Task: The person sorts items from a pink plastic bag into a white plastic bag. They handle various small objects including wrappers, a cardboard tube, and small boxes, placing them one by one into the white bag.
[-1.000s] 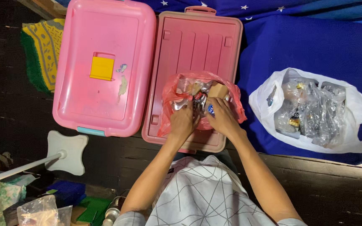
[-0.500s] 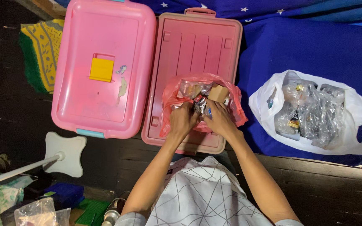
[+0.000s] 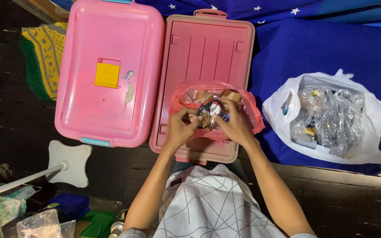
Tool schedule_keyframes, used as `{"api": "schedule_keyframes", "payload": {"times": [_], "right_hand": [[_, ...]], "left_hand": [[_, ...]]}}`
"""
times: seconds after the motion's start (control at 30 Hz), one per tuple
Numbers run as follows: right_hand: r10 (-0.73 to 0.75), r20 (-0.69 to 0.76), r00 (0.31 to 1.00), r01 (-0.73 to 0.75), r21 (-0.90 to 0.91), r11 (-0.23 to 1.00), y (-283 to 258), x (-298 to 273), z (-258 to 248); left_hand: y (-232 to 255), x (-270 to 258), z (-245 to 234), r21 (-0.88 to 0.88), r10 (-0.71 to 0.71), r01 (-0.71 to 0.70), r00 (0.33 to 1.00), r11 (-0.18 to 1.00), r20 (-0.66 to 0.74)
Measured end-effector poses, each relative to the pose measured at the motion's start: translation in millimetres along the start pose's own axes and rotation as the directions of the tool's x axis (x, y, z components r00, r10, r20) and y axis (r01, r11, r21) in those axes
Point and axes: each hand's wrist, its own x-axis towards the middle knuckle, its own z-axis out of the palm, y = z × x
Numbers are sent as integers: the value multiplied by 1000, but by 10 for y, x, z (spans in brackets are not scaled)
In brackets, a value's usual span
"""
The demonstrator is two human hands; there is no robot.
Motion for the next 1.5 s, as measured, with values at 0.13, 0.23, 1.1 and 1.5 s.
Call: {"api": "schedule_keyframes", "payload": {"times": [0.13, 0.23, 1.1, 1.5], "right_hand": [[2, 16, 1000, -6, 235, 972, -54, -25, -81], [17, 66, 998, -47, 488, 872, -75, -71, -129], [-99, -59, 993, 113, 652, 749, -497, -601, -906], [97, -367, 925, 103, 488, 867, -11, -998, -1484]], "left_hand": [[-24, -10, -88, -219, -7, 25, 997, 975, 82], [1, -33, -146, -301, 45, -8, 992, 954, 118], [716, -113, 493, -321, 52, 146, 844, 936, 534], [841, -123, 1266, -411, 99, 67, 924, 909, 368]]}}
